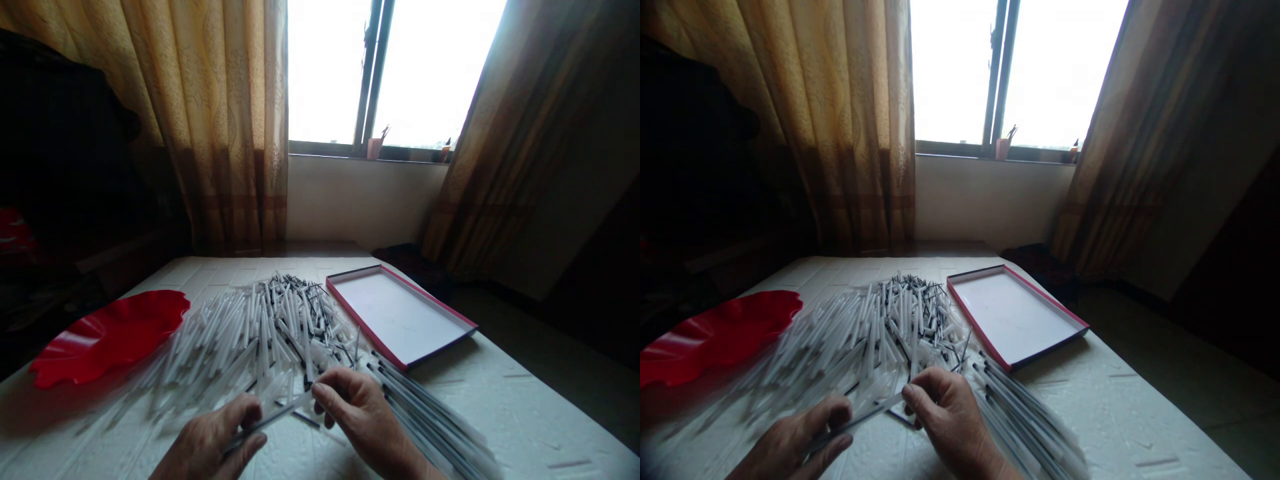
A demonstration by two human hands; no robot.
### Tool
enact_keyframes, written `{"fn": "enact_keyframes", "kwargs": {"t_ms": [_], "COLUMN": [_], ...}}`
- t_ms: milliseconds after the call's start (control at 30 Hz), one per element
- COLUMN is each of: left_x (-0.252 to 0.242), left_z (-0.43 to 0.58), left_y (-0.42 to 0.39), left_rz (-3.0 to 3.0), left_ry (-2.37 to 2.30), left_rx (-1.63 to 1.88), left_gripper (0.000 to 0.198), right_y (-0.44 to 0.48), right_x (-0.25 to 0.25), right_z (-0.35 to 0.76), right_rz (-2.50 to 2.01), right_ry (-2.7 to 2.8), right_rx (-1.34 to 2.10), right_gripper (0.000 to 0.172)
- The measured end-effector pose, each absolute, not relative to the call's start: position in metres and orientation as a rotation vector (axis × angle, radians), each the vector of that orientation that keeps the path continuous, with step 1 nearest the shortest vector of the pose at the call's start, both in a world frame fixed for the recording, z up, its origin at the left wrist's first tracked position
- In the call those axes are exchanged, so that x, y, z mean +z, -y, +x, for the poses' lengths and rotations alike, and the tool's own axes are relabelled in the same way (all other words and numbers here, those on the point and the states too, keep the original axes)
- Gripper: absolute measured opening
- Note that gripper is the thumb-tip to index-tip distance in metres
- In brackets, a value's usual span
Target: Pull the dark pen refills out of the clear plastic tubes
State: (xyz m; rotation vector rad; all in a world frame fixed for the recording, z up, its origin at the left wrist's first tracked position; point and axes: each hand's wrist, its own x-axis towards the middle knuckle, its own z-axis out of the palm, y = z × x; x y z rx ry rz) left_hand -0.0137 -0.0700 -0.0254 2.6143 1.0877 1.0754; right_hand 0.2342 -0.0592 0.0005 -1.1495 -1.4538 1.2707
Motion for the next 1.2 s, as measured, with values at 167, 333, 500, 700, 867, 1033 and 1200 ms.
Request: {"fn": "enact_keyframes", "kwargs": {"t_ms": [167,333,500,700,867,1033,1200], "left_x": [-0.019,-0.018,-0.020,-0.020,-0.016,-0.012,-0.018], "left_z": [-0.012,-0.014,-0.015,-0.016,-0.017,-0.013,-0.016], "left_y": [0.071,0.070,0.069,0.069,0.069,0.069,0.066], "left_rz": [2.595,2.584,2.639,2.647,2.640,2.701,2.719], "left_ry": [-1.092,-1.096,-1.119,-1.144,-1.156,-1.147,-1.163], "left_rx": [1.013,0.950,1.066,1.131,0.931,1.098,1.136], "left_gripper": [0.013,0.026,0.019,0.014,0.027,0.021,0.019], "right_y": [0.059,0.060,0.058,0.059,0.060,0.058,0.058], "right_x": [0.001,0.001,0.000,0.000,0.001,0.000,0.003], "right_z": [0.232,0.232,0.234,0.234,0.234,0.234,0.235], "right_rz": [-1.094,-1.072,-1.105,-1.083,-1.075,-1.085,-1.099], "right_ry": [1.428,1.396,1.398,1.374,1.378,1.365,1.350], "right_rx": [1.289,1.313,1.270,1.273,1.278,1.256,1.266], "right_gripper": [0.035,0.036,0.041,0.043,0.040,0.041,0.044]}}
